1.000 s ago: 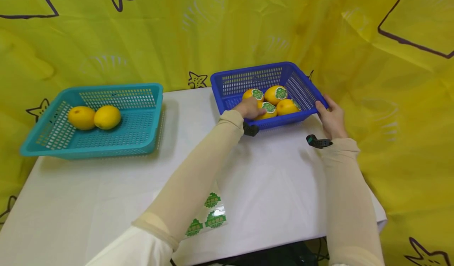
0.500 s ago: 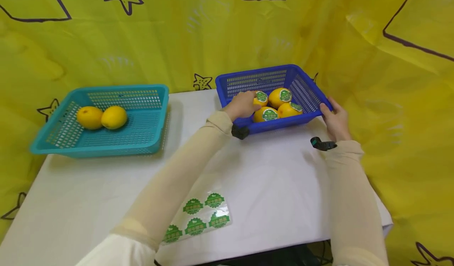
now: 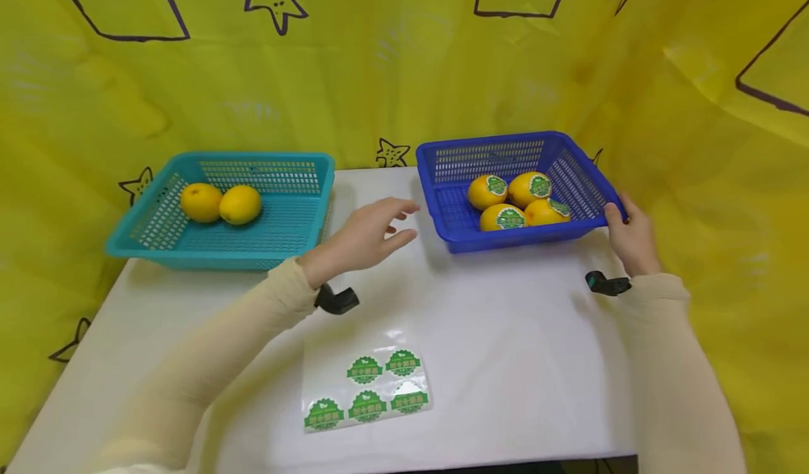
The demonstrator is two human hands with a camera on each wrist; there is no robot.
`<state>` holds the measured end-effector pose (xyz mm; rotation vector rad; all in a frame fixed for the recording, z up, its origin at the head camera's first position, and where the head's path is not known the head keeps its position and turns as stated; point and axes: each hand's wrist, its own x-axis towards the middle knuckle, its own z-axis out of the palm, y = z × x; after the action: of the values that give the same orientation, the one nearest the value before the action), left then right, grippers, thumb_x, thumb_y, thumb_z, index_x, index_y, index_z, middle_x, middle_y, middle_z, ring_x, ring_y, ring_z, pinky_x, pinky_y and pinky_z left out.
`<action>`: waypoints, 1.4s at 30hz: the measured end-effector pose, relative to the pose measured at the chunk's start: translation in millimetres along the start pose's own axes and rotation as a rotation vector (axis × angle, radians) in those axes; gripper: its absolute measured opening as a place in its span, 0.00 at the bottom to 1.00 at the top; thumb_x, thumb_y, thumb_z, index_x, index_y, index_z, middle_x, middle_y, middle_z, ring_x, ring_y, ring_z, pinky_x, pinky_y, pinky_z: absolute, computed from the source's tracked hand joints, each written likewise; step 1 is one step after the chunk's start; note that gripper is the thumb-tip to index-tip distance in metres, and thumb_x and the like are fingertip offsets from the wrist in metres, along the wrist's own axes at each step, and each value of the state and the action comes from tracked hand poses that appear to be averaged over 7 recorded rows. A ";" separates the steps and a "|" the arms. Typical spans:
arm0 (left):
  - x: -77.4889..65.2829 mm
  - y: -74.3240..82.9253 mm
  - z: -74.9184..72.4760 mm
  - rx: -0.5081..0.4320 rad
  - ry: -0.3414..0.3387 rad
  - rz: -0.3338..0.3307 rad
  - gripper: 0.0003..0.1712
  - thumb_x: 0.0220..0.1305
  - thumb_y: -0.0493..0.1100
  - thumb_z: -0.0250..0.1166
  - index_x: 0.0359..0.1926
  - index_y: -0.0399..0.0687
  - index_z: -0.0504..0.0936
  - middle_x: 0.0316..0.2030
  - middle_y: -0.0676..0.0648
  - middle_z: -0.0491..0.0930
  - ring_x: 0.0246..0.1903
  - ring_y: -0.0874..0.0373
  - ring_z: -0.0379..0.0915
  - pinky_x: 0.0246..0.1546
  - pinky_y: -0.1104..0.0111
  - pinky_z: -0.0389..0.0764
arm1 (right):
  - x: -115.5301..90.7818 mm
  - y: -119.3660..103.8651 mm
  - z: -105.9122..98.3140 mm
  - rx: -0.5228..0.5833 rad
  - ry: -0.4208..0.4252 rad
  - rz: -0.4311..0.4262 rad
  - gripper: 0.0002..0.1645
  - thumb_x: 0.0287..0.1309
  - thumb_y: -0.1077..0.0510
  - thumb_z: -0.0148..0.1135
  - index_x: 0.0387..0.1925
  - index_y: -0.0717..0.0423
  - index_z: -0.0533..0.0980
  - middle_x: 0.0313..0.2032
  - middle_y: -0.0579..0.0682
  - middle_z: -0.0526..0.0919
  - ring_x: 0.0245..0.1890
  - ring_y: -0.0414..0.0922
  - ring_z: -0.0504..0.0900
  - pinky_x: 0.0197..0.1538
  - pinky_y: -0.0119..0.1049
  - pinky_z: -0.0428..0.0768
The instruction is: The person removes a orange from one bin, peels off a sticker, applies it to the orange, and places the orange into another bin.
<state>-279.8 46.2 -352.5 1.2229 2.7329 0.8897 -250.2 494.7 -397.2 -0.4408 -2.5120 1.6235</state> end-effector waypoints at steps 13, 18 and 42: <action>-142.9 -70.7 -25.4 -0.245 0.316 -0.022 0.20 0.66 0.35 0.64 0.58 0.36 0.75 0.52 0.40 0.77 0.49 0.49 0.76 0.43 0.61 0.82 | -53.4 -35.5 79.2 -0.198 0.477 -0.446 0.23 0.64 0.60 0.57 0.57 0.68 0.74 0.63 0.61 0.70 0.67 0.50 0.62 0.69 0.37 0.53; -186.5 -97.2 -43.0 -0.215 0.499 -0.083 0.19 0.64 0.28 0.64 0.56 0.35 0.76 0.51 0.41 0.78 0.49 0.46 0.76 0.44 0.69 0.80 | -90.0 -67.2 137.2 -0.084 0.368 -0.738 0.18 0.53 0.74 0.61 0.48 0.75 0.76 0.56 0.67 0.75 0.64 0.54 0.66 0.67 0.38 0.56; -272.2 -210.0 -87.9 -0.317 1.032 -0.857 0.35 0.71 0.53 0.55 0.72 0.43 0.60 0.69 0.44 0.60 0.65 0.52 0.58 0.63 0.65 0.63 | -89.2 -224.0 426.6 -0.141 -0.702 -0.625 0.25 0.66 0.54 0.62 0.60 0.59 0.73 0.57 0.53 0.76 0.52 0.45 0.75 0.52 0.31 0.74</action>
<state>-254.8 -296.4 -441.3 -0.6751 2.9600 1.9813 -313.7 9.7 -367.4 0.9825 -2.7675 1.4927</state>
